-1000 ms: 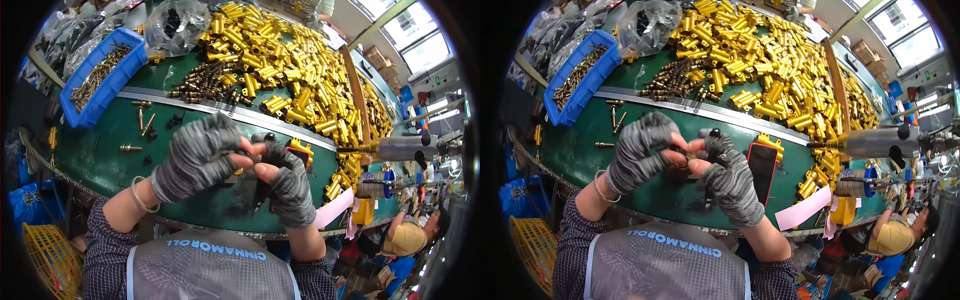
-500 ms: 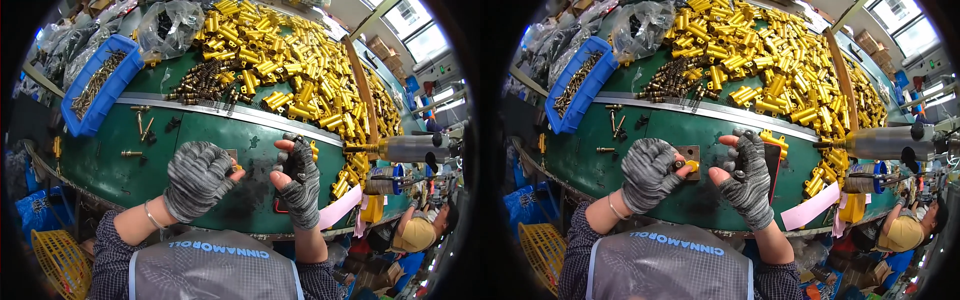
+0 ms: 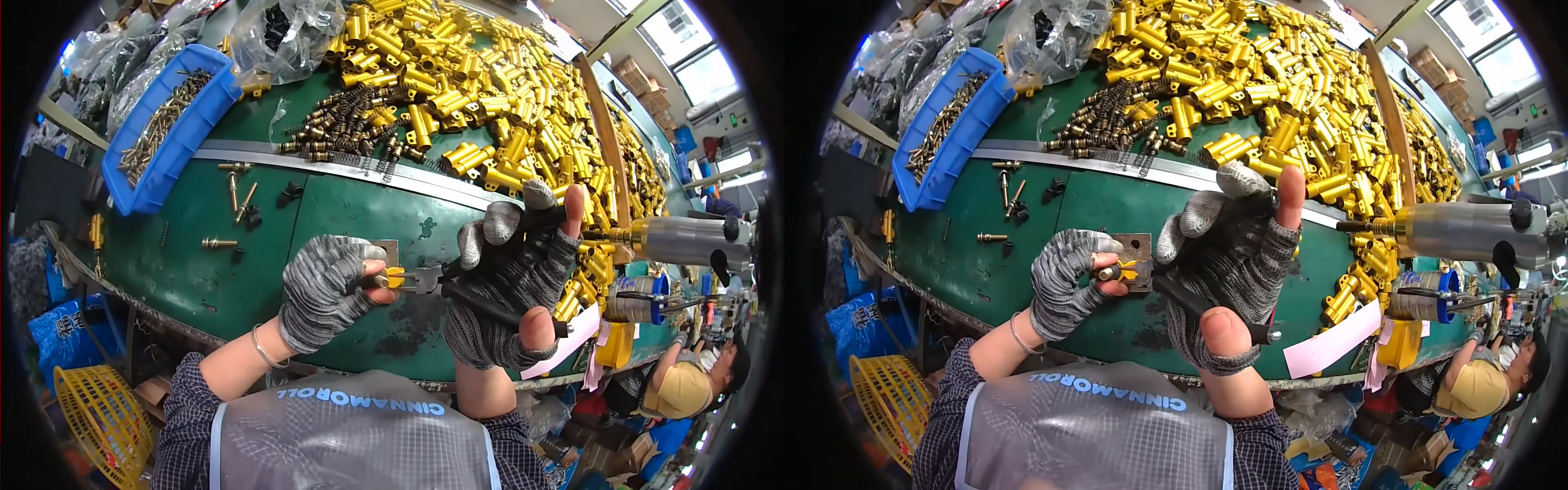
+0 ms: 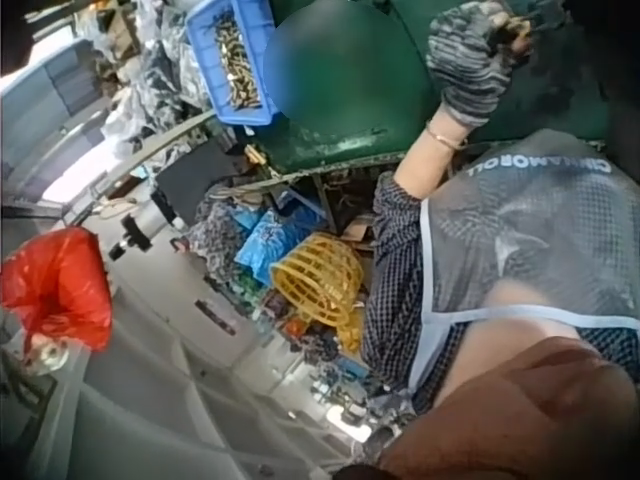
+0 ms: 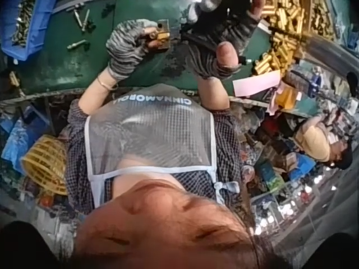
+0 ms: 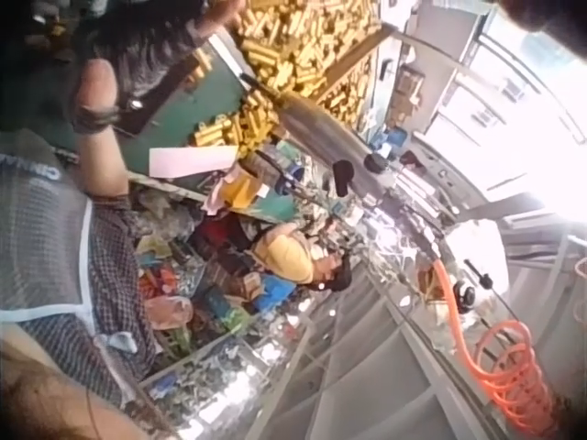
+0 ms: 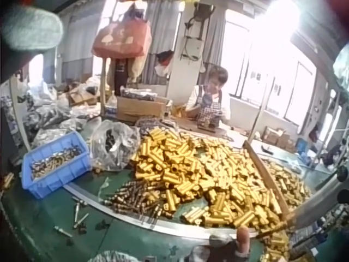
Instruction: Assembling small brass mechanical components using a pneumatic tool on an industrial assembly line.
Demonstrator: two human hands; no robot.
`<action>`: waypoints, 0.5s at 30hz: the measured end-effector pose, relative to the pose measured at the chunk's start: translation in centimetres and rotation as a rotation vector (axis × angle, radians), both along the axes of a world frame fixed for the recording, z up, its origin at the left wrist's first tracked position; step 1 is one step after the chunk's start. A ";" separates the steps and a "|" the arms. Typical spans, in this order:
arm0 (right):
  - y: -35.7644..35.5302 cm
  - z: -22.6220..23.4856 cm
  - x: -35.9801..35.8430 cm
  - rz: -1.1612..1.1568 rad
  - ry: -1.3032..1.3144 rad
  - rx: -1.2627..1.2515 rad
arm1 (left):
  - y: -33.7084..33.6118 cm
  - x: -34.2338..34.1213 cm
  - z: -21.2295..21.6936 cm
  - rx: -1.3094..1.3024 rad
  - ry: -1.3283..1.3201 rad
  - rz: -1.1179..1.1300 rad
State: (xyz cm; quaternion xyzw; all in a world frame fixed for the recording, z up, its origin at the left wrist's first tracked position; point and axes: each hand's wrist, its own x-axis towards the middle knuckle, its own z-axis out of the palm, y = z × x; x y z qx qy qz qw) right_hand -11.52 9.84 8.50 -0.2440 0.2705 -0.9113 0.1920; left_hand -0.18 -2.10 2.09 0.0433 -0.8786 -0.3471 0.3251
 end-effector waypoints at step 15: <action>-0.8 -0.6 -0.2 0.162 0.367 -0.007 | 0.1 -0.1 0.3 0.188 -0.218 -0.043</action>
